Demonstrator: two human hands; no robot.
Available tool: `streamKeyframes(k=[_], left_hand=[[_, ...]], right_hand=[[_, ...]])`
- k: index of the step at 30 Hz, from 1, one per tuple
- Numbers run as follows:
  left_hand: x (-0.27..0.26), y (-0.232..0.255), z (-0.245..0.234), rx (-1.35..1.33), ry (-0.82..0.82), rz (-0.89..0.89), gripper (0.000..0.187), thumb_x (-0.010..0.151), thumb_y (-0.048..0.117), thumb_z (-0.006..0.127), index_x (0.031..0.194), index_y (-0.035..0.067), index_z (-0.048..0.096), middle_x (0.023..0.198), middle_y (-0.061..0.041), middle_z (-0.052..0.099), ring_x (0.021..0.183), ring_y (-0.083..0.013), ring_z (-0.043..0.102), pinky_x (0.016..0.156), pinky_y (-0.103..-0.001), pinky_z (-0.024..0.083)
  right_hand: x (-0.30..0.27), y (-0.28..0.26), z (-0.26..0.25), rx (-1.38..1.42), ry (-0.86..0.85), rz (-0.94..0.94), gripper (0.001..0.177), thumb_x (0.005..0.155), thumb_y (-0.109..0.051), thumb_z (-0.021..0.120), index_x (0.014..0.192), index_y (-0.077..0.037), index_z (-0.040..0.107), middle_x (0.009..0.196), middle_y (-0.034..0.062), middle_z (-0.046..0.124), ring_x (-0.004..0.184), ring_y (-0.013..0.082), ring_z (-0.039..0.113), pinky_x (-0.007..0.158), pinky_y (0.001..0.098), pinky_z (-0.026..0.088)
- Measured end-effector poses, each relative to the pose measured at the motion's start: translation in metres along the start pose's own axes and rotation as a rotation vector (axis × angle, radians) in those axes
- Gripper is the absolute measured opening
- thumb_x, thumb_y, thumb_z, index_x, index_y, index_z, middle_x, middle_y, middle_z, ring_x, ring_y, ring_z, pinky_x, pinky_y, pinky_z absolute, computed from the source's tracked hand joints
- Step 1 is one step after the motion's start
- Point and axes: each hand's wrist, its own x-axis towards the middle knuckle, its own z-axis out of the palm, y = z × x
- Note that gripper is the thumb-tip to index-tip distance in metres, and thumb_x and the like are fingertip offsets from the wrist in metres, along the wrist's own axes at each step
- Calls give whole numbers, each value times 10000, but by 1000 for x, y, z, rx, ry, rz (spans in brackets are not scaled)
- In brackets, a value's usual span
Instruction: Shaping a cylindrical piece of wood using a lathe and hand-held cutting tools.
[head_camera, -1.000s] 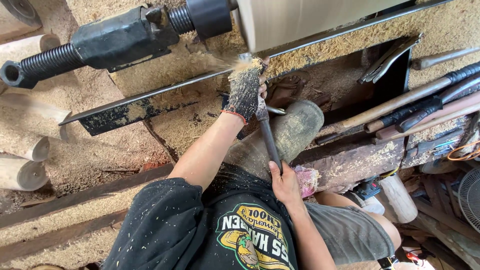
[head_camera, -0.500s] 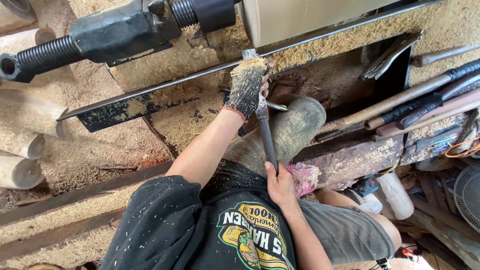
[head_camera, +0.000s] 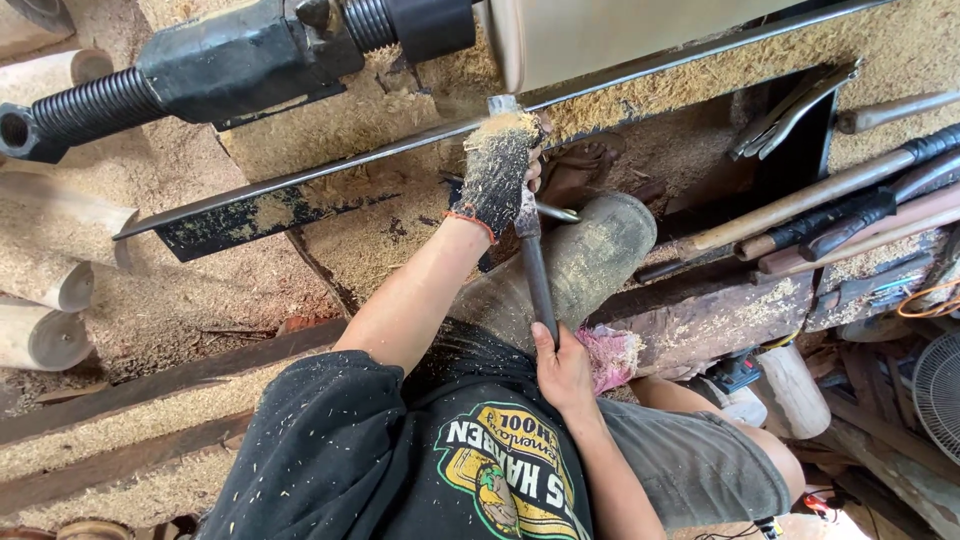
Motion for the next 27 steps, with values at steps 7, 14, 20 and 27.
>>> streamKeyframes(k=[7,14,20,27], left_hand=[[4,-7,-7,44,-22,23,164,998,183,597,1091,79,682,640,56,525,494,-75,484,474,-260,409],[-7,2,4,19,16,11,172,958,172,702,915,120,544,650,42,544,510,-78,498,493,-256,411],[-21,31,38,155,195,-5,330,815,169,834,850,144,507,556,60,487,399,-70,437,377,-264,347],[-18,27,30,135,135,-20,178,882,153,766,919,95,603,564,54,490,407,-74,436,388,-262,349]], right_hand=[[1,-1,0,1,-5,0,524,1004,-518,535,896,-13,620,608,127,580,579,215,588,568,406,485],[1,-3,1,-4,-10,23,543,996,-541,531,881,-19,629,604,109,573,576,198,582,555,400,478],[1,-1,3,-14,-11,34,550,995,-549,523,874,-22,624,590,108,574,567,205,591,552,405,481],[0,-6,5,-39,4,46,540,993,-544,526,880,-28,637,596,119,601,570,222,631,560,420,489]])
